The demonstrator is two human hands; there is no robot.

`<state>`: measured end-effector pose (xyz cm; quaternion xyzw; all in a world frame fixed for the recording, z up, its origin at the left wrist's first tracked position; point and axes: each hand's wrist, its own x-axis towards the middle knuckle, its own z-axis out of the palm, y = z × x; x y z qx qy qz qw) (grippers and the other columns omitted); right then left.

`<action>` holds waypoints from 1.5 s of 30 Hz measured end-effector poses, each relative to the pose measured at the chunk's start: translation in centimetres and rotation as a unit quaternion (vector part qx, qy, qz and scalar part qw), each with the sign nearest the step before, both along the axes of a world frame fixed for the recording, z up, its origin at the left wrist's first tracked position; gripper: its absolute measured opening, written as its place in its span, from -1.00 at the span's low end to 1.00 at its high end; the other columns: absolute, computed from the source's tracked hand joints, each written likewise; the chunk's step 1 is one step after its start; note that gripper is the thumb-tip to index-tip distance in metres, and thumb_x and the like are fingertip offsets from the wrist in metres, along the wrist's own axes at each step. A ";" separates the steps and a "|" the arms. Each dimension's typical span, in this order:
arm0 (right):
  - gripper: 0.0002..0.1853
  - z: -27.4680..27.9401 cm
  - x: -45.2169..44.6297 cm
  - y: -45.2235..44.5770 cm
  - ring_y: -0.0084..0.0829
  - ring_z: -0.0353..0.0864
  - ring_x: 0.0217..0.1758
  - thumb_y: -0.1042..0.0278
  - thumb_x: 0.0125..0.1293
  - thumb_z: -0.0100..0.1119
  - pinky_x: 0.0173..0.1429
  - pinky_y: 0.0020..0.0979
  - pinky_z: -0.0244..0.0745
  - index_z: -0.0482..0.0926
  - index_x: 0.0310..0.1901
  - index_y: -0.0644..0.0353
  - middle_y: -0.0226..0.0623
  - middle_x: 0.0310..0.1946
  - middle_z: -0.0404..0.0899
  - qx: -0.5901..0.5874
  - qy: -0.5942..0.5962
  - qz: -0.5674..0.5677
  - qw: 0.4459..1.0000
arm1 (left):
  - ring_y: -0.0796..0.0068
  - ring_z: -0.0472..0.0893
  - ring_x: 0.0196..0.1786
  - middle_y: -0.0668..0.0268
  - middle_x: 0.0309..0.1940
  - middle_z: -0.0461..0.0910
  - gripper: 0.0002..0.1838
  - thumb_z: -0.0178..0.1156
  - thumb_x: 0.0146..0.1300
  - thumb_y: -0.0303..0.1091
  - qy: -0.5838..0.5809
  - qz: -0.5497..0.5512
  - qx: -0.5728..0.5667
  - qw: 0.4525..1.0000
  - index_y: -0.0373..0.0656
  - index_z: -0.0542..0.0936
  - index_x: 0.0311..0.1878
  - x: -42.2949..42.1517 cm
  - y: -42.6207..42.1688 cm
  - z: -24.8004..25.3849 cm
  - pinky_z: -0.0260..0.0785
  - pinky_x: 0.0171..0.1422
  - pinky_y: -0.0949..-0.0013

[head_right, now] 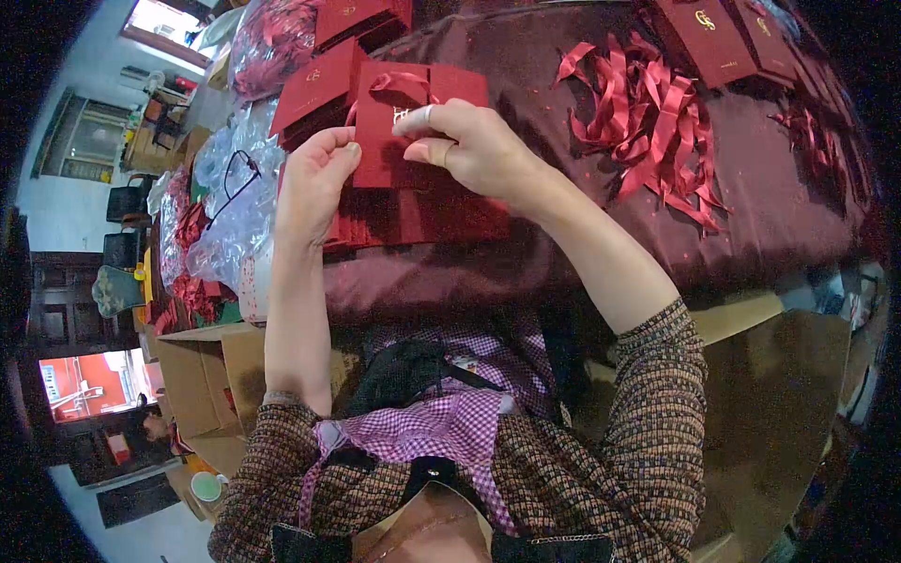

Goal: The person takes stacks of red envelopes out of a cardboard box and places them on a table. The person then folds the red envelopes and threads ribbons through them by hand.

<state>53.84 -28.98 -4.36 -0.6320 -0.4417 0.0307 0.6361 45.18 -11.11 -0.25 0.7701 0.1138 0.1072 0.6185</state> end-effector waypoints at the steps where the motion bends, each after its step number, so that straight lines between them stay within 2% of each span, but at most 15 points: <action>1: -0.90 0.3 -0.5 0.1 -0.45 0.57 -0.21 0.56 0.15 0.23 -0.08 -0.48 0.46 0.58 -0.28 0.27 -0.28 -0.27 0.57 0.008 0.070 -0.004 0.998 | 0.77 0.41 -0.37 0.43 -0.40 0.54 -0.78 0.10 0.23 -0.49 -0.005 0.003 0.011 1.000 -0.38 0.54 -0.10 0.0 -0.1 -0.2 0.25 -0.29 0.64; 2: -0.95 0.6 -0.8 0.1 -0.42 0.58 -0.27 0.56 0.14 0.22 -0.13 -0.48 0.47 0.57 -0.34 0.29 -0.24 -0.29 0.57 0.017 0.139 -0.008 0.990 | 0.77 0.41 -0.36 0.43 -0.40 0.54 -0.78 0.10 0.24 -0.48 -0.010 0.005 0.022 1.000 -0.39 0.54 -0.10 0.1 -0.2 -0.3 0.26 -0.29 0.64; 4: -0.93 0.7 -0.9 0.0 -0.36 0.60 -0.26 0.53 0.11 0.24 -0.15 -0.44 0.47 0.55 -0.39 0.31 -0.19 -0.34 0.60 -0.008 0.142 -0.016 0.990 | 0.77 0.41 -0.36 0.43 -0.40 0.53 -0.78 0.10 0.24 -0.48 -0.007 0.001 0.022 1.000 -0.39 0.54 -0.10 0.1 -0.6 -0.2 0.26 -0.28 0.64; 6: -0.89 0.7 -0.7 -0.1 -0.31 0.60 -0.27 0.47 0.08 0.26 -0.17 -0.42 0.46 0.54 -0.40 0.31 -0.14 -0.44 0.60 -0.042 -0.018 -0.050 0.998 | 0.77 0.41 -0.36 0.43 -0.40 0.53 -0.78 0.10 0.24 -0.47 -0.003 -0.003 0.022 1.000 -0.40 0.53 -0.10 0.0 -0.7 -0.2 0.26 -0.28 0.64; 9: -0.85 0.6 -0.9 0.1 -0.26 0.58 -0.33 0.41 0.05 0.27 -0.20 -0.36 0.44 0.54 -0.41 0.31 -0.12 -0.52 0.57 -0.033 -0.011 -0.064 0.997 | 0.77 0.41 -0.36 0.45 -0.42 0.52 -0.77 0.12 0.23 -0.48 0.001 -0.007 0.028 1.000 -0.39 0.53 -0.08 -0.1 -0.8 -0.2 0.26 -0.27 0.65; 12: -0.86 0.9 -1.0 -0.2 -0.43 0.52 -0.22 0.48 0.10 0.27 -0.10 -0.44 0.41 0.57 -0.29 0.26 -0.28 -0.35 0.56 -0.085 -0.004 -0.069 0.994 | 0.77 0.40 -0.35 0.48 -0.41 0.51 -0.74 0.15 0.19 -0.50 -0.002 -0.034 0.028 0.999 -0.39 0.53 -0.06 -0.5 -1.3 0.3 0.26 -0.26 0.64; 15: -0.86 0.3 -1.1 0.2 -0.22 0.51 -0.33 0.41 0.07 0.25 -0.17 -0.27 0.39 0.54 -0.39 0.26 -0.19 -0.46 0.58 -0.022 -0.028 -0.100 0.994 | 0.77 0.39 -0.35 0.50 -0.39 0.49 -0.70 0.18 0.15 -0.52 -0.008 -0.047 0.050 0.998 -0.38 0.52 -0.03 -0.9 -1.6 0.7 0.27 -0.24 0.64; 19: -0.87 0.5 -1.3 0.2 -0.23 0.50 -0.31 0.41 0.06 0.26 -0.14 -0.27 0.37 0.52 -0.38 0.23 -0.23 -0.45 0.57 0.010 -0.030 -0.097 0.995 | 0.78 0.38 -0.36 0.49 -0.38 0.49 -0.69 0.18 0.12 -0.55 -0.010 -0.061 0.069 0.996 -0.36 0.53 -0.03 -1.2 -2.2 1.4 0.27 -0.25 0.64; 21: -0.87 0.7 -1.5 0.0 -0.39 0.52 -0.23 0.52 0.09 0.25 -0.09 -0.42 0.40 0.53 -0.31 0.26 -0.28 -0.36 0.55 -0.037 -0.053 -0.100 0.993 | 0.78 0.37 -0.36 0.48 -0.38 0.50 -0.69 0.18 0.11 -0.56 -0.010 -0.062 0.082 0.995 -0.35 0.53 -0.04 -1.2 -2.4 1.4 0.27 -0.25 0.64; 28: -0.88 0.7 -1.9 -0.1 -0.30 0.51 -0.27 0.54 0.05 0.25 -0.14 -0.37 0.40 0.52 -0.35 0.24 -0.23 -0.40 0.52 -0.026 -0.092 -0.123 0.988 | 0.77 0.39 -0.39 0.45 -0.39 0.54 -0.79 0.15 0.11 -0.57 -0.037 -0.063 0.081 0.994 -0.33 0.55 -0.14 -1.4 -3.1 1.2 0.29 -0.28 0.63; 30: -0.89 0.9 -1.9 0.0 -0.25 0.44 -0.36 0.51 -0.01 0.21 -0.18 -0.28 0.29 0.46 -0.46 0.19 -0.28 -0.53 0.47 0.000 -0.161 -0.148 0.976 | 0.77 0.39 -0.40 0.45 -0.39 0.55 -0.80 0.14 0.11 -0.58 -0.042 -0.062 0.090 0.993 -0.33 0.56 -0.16 -1.5 -3.5 1.2 0.29 -0.29 0.63; 36: -0.88 1.2 -2.2 -0.1 -0.24 0.42 -0.36 0.50 -0.04 0.19 -0.21 -0.27 0.26 0.42 -0.50 0.15 -0.30 -0.54 0.45 -0.007 -0.318 -0.172 0.932 | 0.73 0.41 -0.46 0.35 -0.47 0.53 -0.83 0.09 0.10 -0.60 -0.070 -0.025 0.190 0.979 -0.33 0.56 -0.21 -1.8 -5.0 1.1 0.31 -0.38 0.57; 40: -0.86 1.3 -1.6 -0.8 -0.18 0.46 -0.31 0.50 0.00 0.18 -0.18 -0.26 0.32 0.48 -0.34 0.20 -0.22 -0.47 0.51 -0.034 -0.250 -0.124 0.960 | 0.74 0.42 -0.45 0.37 -0.49 0.53 -0.85 0.10 0.11 -0.60 -0.053 -0.023 0.189 0.980 -0.34 0.57 -0.23 -1.7 -5.2 1.2 0.30 -0.37 0.58; 43: -0.83 2.2 -1.4 -1.5 -0.06 0.54 -0.26 0.48 0.07 0.21 -0.18 -0.18 0.41 0.51 -0.27 0.28 -0.10 -0.39 0.56 -0.034 -0.020 -0.036 0.999 | 0.78 0.41 -0.40 0.47 -0.43 0.53 -0.83 0.15 0.15 -0.56 -0.039 -0.008 0.071 0.997 -0.35 0.58 -0.18 -1.2 -3.9 0.5 0.28 -0.30 0.65; 45: -0.86 2.7 -0.8 -1.9 -0.06 0.54 -0.26 0.46 0.08 0.22 -0.20 -0.21 0.42 0.52 -0.32 0.29 -0.09 -0.41 0.56 -0.080 -0.052 -0.056 0.994 | 0.78 0.42 -0.39 0.47 -0.42 0.54 -0.82 0.14 0.15 -0.57 -0.040 -0.014 0.045 0.998 -0.36 0.57 -0.17 -1.1 -3.6 0.6 0.28 -0.29 0.64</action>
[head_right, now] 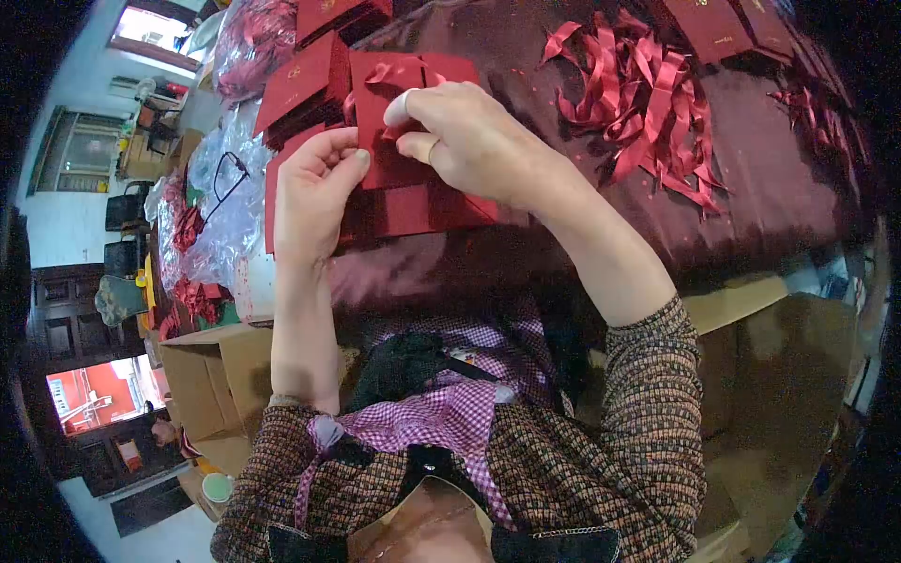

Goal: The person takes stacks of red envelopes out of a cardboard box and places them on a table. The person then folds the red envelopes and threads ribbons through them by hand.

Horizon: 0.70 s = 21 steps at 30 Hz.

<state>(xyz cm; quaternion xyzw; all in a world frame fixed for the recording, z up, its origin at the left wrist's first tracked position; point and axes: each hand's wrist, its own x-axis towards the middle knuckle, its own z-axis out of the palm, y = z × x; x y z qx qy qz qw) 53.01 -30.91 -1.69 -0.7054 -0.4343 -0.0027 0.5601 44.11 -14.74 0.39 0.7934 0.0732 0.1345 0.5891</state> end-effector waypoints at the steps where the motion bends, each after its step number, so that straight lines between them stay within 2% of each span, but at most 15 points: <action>1: -0.86 -0.6 0.5 0.2 -0.06 0.54 -0.26 0.46 0.07 0.22 -0.21 -0.22 0.42 0.52 -0.33 0.29 -0.10 -0.43 0.56 0.021 -0.071 -0.008 0.997 | 0.77 0.43 -0.38 0.46 -0.41 0.54 -0.82 0.14 0.15 -0.57 0.002 -0.007 -0.026 1.000 -0.37 0.57 -0.16 0.0 0.1 0.0 0.29 -0.27 0.64; 2: -0.86 -0.9 0.6 0.4 -0.07 0.54 -0.27 0.47 0.06 0.22 -0.23 -0.23 0.42 0.53 -0.33 0.28 -0.10 -0.44 0.55 0.042 -0.141 -0.017 0.989 | 0.77 0.43 -0.38 0.46 -0.41 0.54 -0.82 0.14 0.15 -0.57 0.004 -0.008 -0.026 1.000 -0.37 0.57 -0.16 -0.1 0.1 0.0 0.29 -0.27 0.64; 3: -0.86 -0.9 0.6 0.3 -0.07 0.54 -0.27 0.47 0.06 0.22 -0.23 -0.23 0.42 0.53 -0.33 0.28 -0.10 -0.44 0.55 0.042 -0.140 -0.019 0.989 | 0.74 0.46 -0.34 0.42 -0.37 0.56 -0.78 0.16 0.15 -0.57 0.011 -0.016 -0.030 0.999 -0.36 0.57 -0.11 -0.1 0.0 0.1 0.31 -0.22 0.64; 5: -0.84 -0.8 0.5 0.2 -0.25 0.55 -0.28 0.52 0.03 0.27 -0.14 -0.35 0.43 0.56 -0.31 0.26 -0.25 -0.42 0.59 0.011 -0.117 -0.019 0.993 | 0.71 0.49 -0.31 0.39 -0.33 0.58 -0.74 0.18 0.15 -0.57 0.016 -0.024 -0.035 0.999 -0.35 0.56 -0.07 -0.1 -0.3 0.3 0.33 -0.17 0.63; 7: -0.85 -0.8 0.5 0.1 -0.27 0.54 -0.31 0.53 0.02 0.28 -0.17 -0.36 0.42 0.55 -0.33 0.25 -0.26 -0.43 0.58 0.018 -0.132 -0.024 0.991 | 0.74 0.45 -0.35 0.46 -0.39 0.55 -0.78 0.12 0.18 -0.58 0.025 -0.009 -0.046 0.999 -0.37 0.57 -0.09 -0.2 -0.7 0.6 0.32 -0.21 0.61; 11: -0.87 -0.6 -0.1 0.3 -0.31 0.51 -0.36 0.56 0.00 0.29 -0.22 -0.38 0.39 0.54 -0.38 0.22 -0.30 -0.47 0.55 0.043 -0.138 -0.049 0.988 | 0.70 0.46 -0.30 0.45 -0.37 0.54 -0.77 0.11 0.18 -0.58 0.018 -0.032 -0.032 0.999 -0.36 0.58 -0.08 -0.2 0.8 0.0 0.32 -0.16 0.58; 13: -0.89 -0.6 -0.2 0.6 -0.26 0.51 -0.37 0.52 0.00 0.27 -0.22 -0.33 0.38 0.52 -0.43 0.21 -0.27 -0.49 0.55 0.060 -0.116 -0.050 0.990 | 0.65 0.47 -0.26 0.39 -0.36 0.52 -0.79 0.10 0.19 -0.58 -0.032 -0.094 0.041 0.994 -0.36 0.57 -0.10 0.0 1.5 -0.3 0.31 -0.13 0.56; 14: -0.90 -0.6 -0.3 0.7 -0.20 0.52 -0.37 0.48 -0.01 0.26 -0.22 -0.28 0.36 0.51 -0.48 0.21 -0.24 -0.52 0.54 0.077 -0.091 -0.051 0.991 | 0.65 0.47 -0.26 0.39 -0.36 0.52 -0.79 0.10 0.19 -0.58 -0.033 -0.094 0.041 0.994 -0.36 0.57 -0.10 0.0 1.4 -0.2 0.31 -0.13 0.56; 16: -0.90 -0.7 -0.4 0.7 -0.20 0.52 -0.37 0.49 -0.01 0.25 -0.22 -0.28 0.36 0.51 -0.47 0.20 -0.24 -0.52 0.54 0.080 -0.089 -0.047 0.992 | 0.59 0.46 -0.24 0.32 -0.35 0.50 -0.81 0.10 0.19 -0.58 -0.056 -0.101 0.126 0.985 -0.36 0.56 -0.13 0.1 1.1 0.0 0.30 -0.13 0.56; 19: -0.90 -0.6 0.2 0.4 -0.20 0.53 -0.36 0.50 0.01 0.27 -0.19 -0.29 0.38 0.53 -0.43 0.20 -0.24 -0.50 0.55 0.081 -0.088 -0.021 0.993 | 0.49 0.48 -0.25 0.26 -0.37 0.48 -0.89 0.10 0.18 -0.55 -0.056 -0.097 0.138 0.984 -0.38 0.51 -0.23 0.1 1.2 -0.3 0.31 -0.12 0.50; 21: -0.87 -0.2 0.9 0.1 -0.20 0.54 -0.35 0.45 0.03 0.30 -0.15 -0.29 0.40 0.55 -0.37 0.20 -0.22 -0.47 0.55 0.085 -0.085 0.057 0.991 | 0.43 0.49 -0.25 0.23 -0.38 0.47 -0.90 0.10 0.17 -0.54 -0.056 -0.094 0.161 0.981 -0.37 0.50 -0.27 0.1 1.5 0.1 0.31 -0.11 0.46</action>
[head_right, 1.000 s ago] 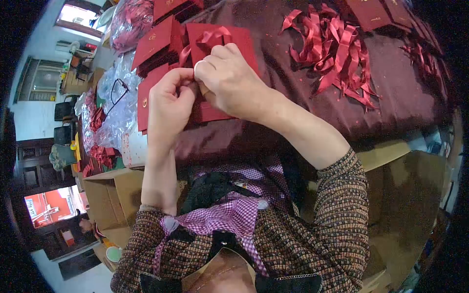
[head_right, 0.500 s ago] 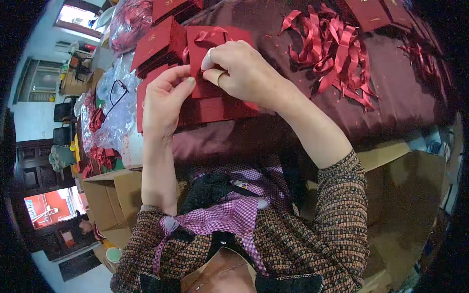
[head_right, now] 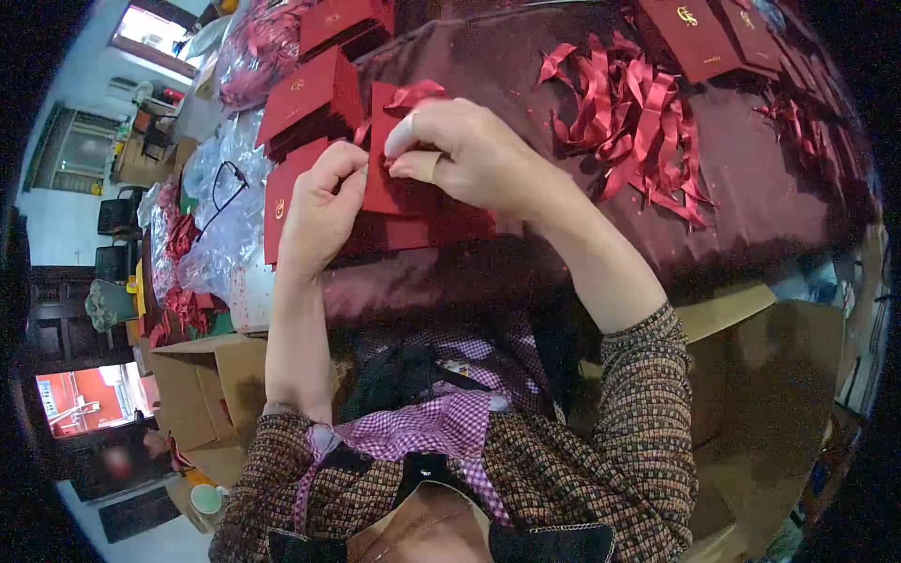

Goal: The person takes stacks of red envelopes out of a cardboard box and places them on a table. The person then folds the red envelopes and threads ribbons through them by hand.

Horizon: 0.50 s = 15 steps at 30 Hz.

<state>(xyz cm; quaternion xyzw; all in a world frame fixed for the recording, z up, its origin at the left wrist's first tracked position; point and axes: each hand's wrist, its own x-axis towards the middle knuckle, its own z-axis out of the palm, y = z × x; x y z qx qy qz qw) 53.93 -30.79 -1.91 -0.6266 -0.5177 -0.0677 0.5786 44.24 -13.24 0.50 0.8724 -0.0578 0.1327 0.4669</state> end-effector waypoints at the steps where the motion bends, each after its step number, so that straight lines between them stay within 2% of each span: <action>1: -0.80 1.0 0.1 -0.4 -0.22 0.54 -0.24 0.37 0.05 0.30 -0.07 -0.29 0.39 0.58 -0.25 0.16 -0.24 -0.35 0.57 0.021 -0.025 0.004 0.999 | 0.33 0.49 -0.24 0.19 -0.38 0.45 -0.91 0.09 0.16 -0.54 -0.028 -0.022 0.044 0.998 -0.36 0.48 -0.29 -0.1 0.1 0.4 0.32 -0.10 0.41; 3: -0.70 2.8 0.1 -1.1 -0.29 0.48 -0.02 0.35 0.08 0.28 0.10 -0.32 0.32 0.59 -0.11 0.15 -0.30 -0.14 0.56 -0.028 -0.195 -0.108 0.974 | 0.11 0.44 -0.23 0.11 -0.38 0.40 -0.93 0.05 0.13 -0.53 -0.063 -0.063 0.124 0.988 -0.34 0.45 -0.33 -0.3 0.3 0.9 0.31 -0.10 0.29; 4: -0.65 3.4 -0.2 -1.1 -0.27 0.42 0.09 0.28 0.09 0.25 0.21 -0.27 0.23 0.57 -0.05 0.11 -0.34 -0.06 0.53 -0.052 -0.254 -0.120 0.958 | 0.11 0.44 -0.23 0.11 -0.38 0.40 -0.93 0.05 0.13 -0.53 -0.062 -0.061 0.123 0.989 -0.34 0.45 -0.33 -0.6 0.1 1.2 0.31 -0.10 0.29; 6: -0.69 3.5 -0.9 -0.8 -0.24 0.42 0.10 0.27 0.11 0.23 0.25 -0.21 0.20 0.58 -0.08 0.10 -0.33 -0.10 0.53 -0.100 -0.262 -0.078 0.957 | 0.09 0.43 -0.23 0.10 -0.37 0.39 -0.94 0.03 0.14 -0.54 -0.086 -0.074 0.163 0.980 -0.34 0.43 -0.34 -0.9 -0.4 1.9 0.32 -0.11 0.28; 7: -0.78 3.4 -0.7 -0.7 -0.26 0.46 0.04 0.29 0.10 0.24 0.26 -0.18 0.18 0.58 -0.21 0.11 -0.35 -0.19 0.53 -0.100 -0.270 -0.057 0.956 | 0.16 0.43 -0.28 0.13 -0.41 0.37 -0.94 0.02 0.15 -0.52 -0.073 -0.087 0.132 0.985 -0.33 0.43 -0.35 -1.1 -0.3 2.2 0.30 -0.15 0.32; 9: -0.85 4.3 -1.1 -1.1 -0.32 0.49 -0.05 0.30 0.07 0.26 0.28 -0.14 0.17 0.56 -0.33 0.10 -0.40 -0.31 0.51 -0.120 -0.242 -0.012 0.963 | 0.32 0.41 -0.33 0.19 -0.44 0.35 -0.92 0.00 0.19 -0.50 0.031 -0.083 0.066 0.994 -0.34 0.42 -0.33 -1.9 0.4 2.7 0.29 -0.18 0.38; 10: -0.87 4.7 -1.5 -1.4 -0.37 0.50 -0.14 0.32 0.05 0.27 0.29 -0.13 0.16 0.54 -0.39 0.08 -0.43 -0.39 0.48 -0.108 -0.229 0.026 0.967 | 0.49 0.37 -0.41 0.30 -0.50 0.35 -0.89 0.00 0.24 -0.45 0.029 -0.091 0.027 0.995 -0.30 0.42 -0.35 -2.1 1.0 2.5 0.24 -0.27 0.48; 12: -0.89 5.1 -2.5 -1.8 -0.38 0.49 -0.16 0.34 0.06 0.27 0.29 -0.12 0.16 0.53 -0.39 0.08 -0.43 -0.43 0.46 -0.113 -0.211 0.085 0.967 | 0.57 0.36 -0.47 0.37 -0.53 0.39 -0.87 0.02 0.25 -0.42 0.176 -0.066 -0.177 0.966 -0.26 0.47 -0.37 -3.2 2.7 2.5 0.21 -0.36 0.52; 13: -0.91 5.1 -3.1 -1.8 -0.38 0.46 -0.21 0.28 0.11 0.19 0.19 -0.23 0.18 0.52 -0.43 0.04 -0.43 -0.47 0.45 -0.099 -0.193 0.118 0.969 | 0.59 0.35 -0.52 0.39 -0.55 0.40 -0.86 0.04 0.24 -0.39 0.172 -0.008 -0.316 0.933 -0.24 0.51 -0.37 -3.5 2.7 3.0 0.18 -0.45 0.54; 14: -0.91 5.5 -3.6 -2.2 -0.39 0.46 -0.22 0.28 0.12 0.20 0.19 -0.23 0.17 0.52 -0.43 0.04 -0.43 -0.47 0.45 -0.103 -0.180 0.131 0.969 | 0.58 0.37 -0.50 0.34 -0.50 0.44 -0.83 0.05 0.23 -0.36 0.154 0.029 -0.408 0.899 -0.27 0.51 -0.37 -3.6 3.0 3.9 0.18 -0.46 0.52; 15: -0.91 5.9 -3.9 -2.5 -0.39 0.46 -0.23 0.29 0.13 0.20 0.19 -0.23 0.16 0.52 -0.43 0.05 -0.44 -0.47 0.45 -0.105 -0.168 0.145 0.969 | 0.56 0.36 -0.47 0.31 -0.44 0.46 -0.82 0.02 0.26 -0.35 0.144 -0.026 -0.490 0.859 -0.25 0.49 -0.37 -3.2 5.7 2.9 0.14 -0.46 0.52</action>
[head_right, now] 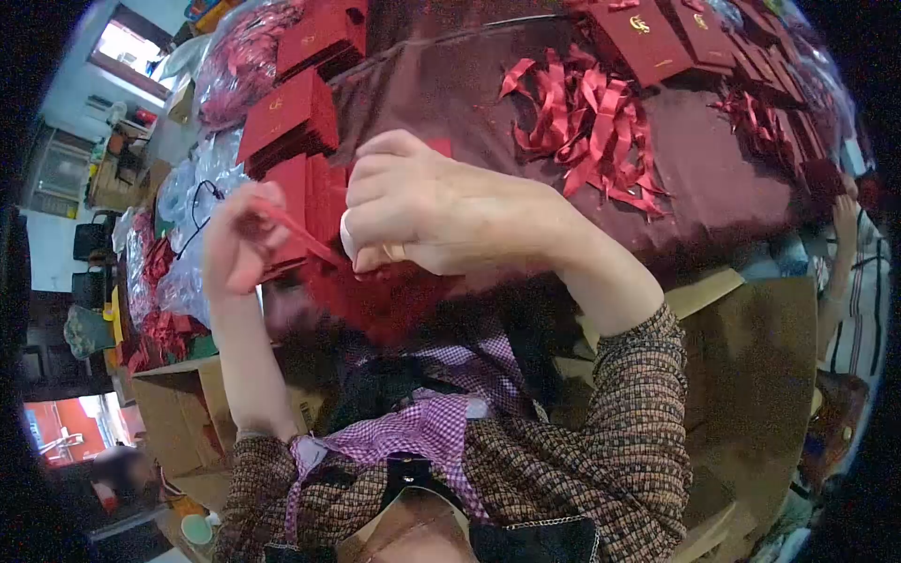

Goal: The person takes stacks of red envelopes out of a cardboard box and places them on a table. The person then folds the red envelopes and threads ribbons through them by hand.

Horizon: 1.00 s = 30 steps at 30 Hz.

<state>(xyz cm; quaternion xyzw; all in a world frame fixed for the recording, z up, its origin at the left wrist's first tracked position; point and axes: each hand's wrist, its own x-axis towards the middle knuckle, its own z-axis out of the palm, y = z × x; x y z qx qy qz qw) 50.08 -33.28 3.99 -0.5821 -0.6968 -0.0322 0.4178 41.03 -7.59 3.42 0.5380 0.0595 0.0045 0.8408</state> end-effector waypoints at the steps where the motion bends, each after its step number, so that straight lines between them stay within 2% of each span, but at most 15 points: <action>1: -0.90 0.1 0.1 -0.2 -0.36 0.46 -0.22 0.29 0.14 0.21 0.15 -0.26 0.21 0.52 -0.43 0.07 -0.44 -0.45 0.47 -0.005 0.015 0.015 1.000 | 0.55 0.34 -0.44 0.29 -0.39 0.47 -0.83 -0.02 0.29 -0.34 -0.028 -0.110 -0.170 0.979 -0.21 0.47 -0.35 0.6 1.1 0.0 0.11 -0.45 0.51; 4: -0.87 0.2 1.0 -0.2 -0.35 0.46 -0.15 0.32 0.16 0.21 0.15 -0.26 0.26 0.52 -0.37 0.19 -0.40 -0.38 0.48 -0.010 0.126 0.064 0.990 | 0.55 0.30 -0.44 0.30 -0.38 0.46 -0.80 -0.05 0.34 -0.28 -0.041 -0.134 -0.282 0.949 -0.16 0.45 -0.35 0.2 0.3 -1.3 0.07 -0.46 0.49; 6: -0.79 -0.5 0.6 0.0 -0.43 0.44 -0.11 0.26 0.20 0.19 0.06 -0.38 0.30 0.52 -0.39 0.25 -0.29 -0.21 0.47 -0.021 0.316 0.066 0.946 | 0.49 0.39 -0.39 0.29 -0.36 0.48 -0.71 -0.06 0.37 -0.13 0.007 -0.033 -0.258 0.966 -0.16 0.48 -0.30 -0.6 -2.3 -1.8 0.18 -0.38 0.44; 8: -0.71 -1.3 0.6 0.6 -0.51 0.40 -0.09 0.16 0.23 0.16 0.01 -0.43 0.31 0.50 -0.36 0.26 -0.30 -0.04 0.40 -0.026 0.411 0.072 0.909 | 0.29 0.53 -0.04 0.20 -0.08 0.52 -0.54 -0.06 0.36 0.03 -0.080 -0.013 -0.157 0.984 -0.20 0.46 0.03 -0.9 -5.6 -2.2 0.31 0.15 0.21; 10: -0.71 -2.3 0.4 1.4 -0.54 0.40 -0.11 0.15 0.24 0.15 0.00 -0.44 0.32 0.50 -0.36 0.26 -0.31 -0.01 0.38 -0.013 0.429 0.055 0.902 | 0.34 0.51 0.05 0.22 0.02 0.49 -0.51 0.05 0.33 -0.06 -0.091 -0.065 -0.020 0.994 -0.23 0.37 0.17 -2.0 -6.2 -2.8 0.30 0.21 0.24; 11: -0.71 -2.8 0.3 1.7 -0.56 0.39 -0.12 0.15 0.26 0.14 -0.01 -0.46 0.32 0.49 -0.35 0.26 -0.33 0.01 0.36 0.001 0.449 0.034 0.893 | 0.42 0.47 0.11 0.25 0.05 0.47 -0.51 0.12 0.30 -0.21 -0.018 -0.052 0.003 0.998 -0.24 0.33 0.21 -2.8 -6.9 -2.3 0.32 0.20 0.33; 14: -0.80 -4.2 0.3 2.2 -0.61 0.43 -0.12 0.28 0.27 0.14 0.04 -0.49 0.35 0.52 -0.32 0.27 -0.33 0.00 0.40 -0.022 0.515 0.058 0.855 | 0.47 0.46 0.12 0.25 0.07 0.46 -0.53 0.12 0.30 -0.34 -0.085 -0.072 0.082 0.990 -0.24 0.31 0.24 -3.0 -6.7 -3.0 0.33 0.19 0.40; 19: -0.78 -5.4 0.0 3.2 -0.51 0.39 0.03 0.21 0.25 0.18 0.18 -0.46 0.24 0.54 -0.33 0.22 -0.30 0.06 0.38 -0.021 0.554 0.043 0.831 | 0.55 0.45 0.08 0.28 0.07 0.45 -0.50 0.15 0.28 -0.33 -0.100 -0.002 0.108 0.989 -0.30 0.27 0.22 -2.6 -7.4 -3.2 0.35 0.11 0.48; 22: -0.79 -6.1 0.1 3.5 -0.49 0.38 0.08 0.22 0.26 0.17 0.21 -0.45 0.23 0.57 -0.28 0.21 -0.26 0.08 0.40 -0.020 0.549 0.042 0.835 | 0.57 0.47 0.01 0.29 0.02 0.46 -0.55 0.14 0.27 -0.39 -0.080 0.041 0.152 0.984 -0.31 0.30 0.18 -2.1 -7.1 -3.8 0.37 0.06 0.50; 24: -0.83 -6.2 0.5 3.6 -0.62 0.41 -0.02 0.42 0.26 0.10 0.11 -0.54 0.29 0.57 -0.15 0.26 -0.43 0.05 0.44 0.001 0.539 0.030 0.842 | 0.58 0.49 -0.09 0.31 -0.08 0.49 -0.62 0.15 0.23 -0.47 -0.055 0.047 0.148 0.986 -0.31 0.35 0.10 -2.2 -7.3 -3.3 0.37 0.02 0.51; 25: -0.78 -6.1 1.3 3.3 -0.55 0.39 0.11 0.42 0.25 0.14 0.19 -0.49 0.29 0.56 -0.08 0.26 -0.40 0.06 0.45 -0.029 0.523 0.010 0.852 | 0.57 0.49 -0.11 0.32 -0.12 0.51 -0.63 0.16 0.22 -0.49 -0.041 0.046 0.144 0.988 -0.31 0.37 0.09 -2.0 -7.3 -3.3 0.37 0.02 0.52; 27: -0.75 -5.2 3.3 2.1 -0.51 0.43 0.10 0.44 0.22 0.17 0.17 -0.44 0.34 0.56 -0.05 0.25 -0.34 0.01 0.51 -0.005 0.221 -0.134 0.966 | 0.64 0.49 -0.17 0.36 -0.24 0.54 -0.77 0.14 0.23 -0.53 -0.041 0.088 0.145 0.985 -0.31 0.46 -0.04 -1.7 -7.2 -3.4 0.36 -0.03 0.55; 28: -0.72 -5.6 5.3 1.5 -0.47 0.49 0.06 0.45 0.18 0.20 0.13 -0.41 0.40 0.56 -0.05 0.23 -0.30 -0.07 0.56 -0.019 0.147 -0.192 0.970 | 0.66 0.49 -0.19 0.37 -0.26 0.54 -0.80 0.13 0.24 -0.53 -0.042 0.103 0.145 0.983 -0.32 0.49 -0.07 -1.7 -6.7 -3.8 0.35 -0.05 0.56; 29: -0.72 -5.7 6.6 0.9 -0.43 0.54 -0.01 0.47 0.17 0.19 0.07 -0.42 0.43 0.56 -0.05 0.20 -0.29 -0.15 0.59 -0.006 0.294 -0.202 0.934 | 0.71 0.47 -0.24 0.41 -0.30 0.52 -0.85 0.14 0.25 -0.51 -0.036 0.114 0.166 0.979 -0.30 0.50 -0.13 -1.6 -6.5 -3.6 0.31 -0.11 0.61; 30: -0.74 -6.3 8.9 -0.1 -0.33 0.57 -0.06 0.48 0.16 0.16 0.04 -0.38 0.45 0.56 -0.08 0.19 -0.23 -0.16 0.58 0.000 0.140 -0.301 0.943 | 0.71 0.47 -0.24 0.41 -0.30 0.52 -0.85 0.14 0.25 -0.51 -0.035 0.114 0.166 0.979 -0.30 0.50 -0.13 -1.5 -6.2 -3.8 0.31 -0.11 0.61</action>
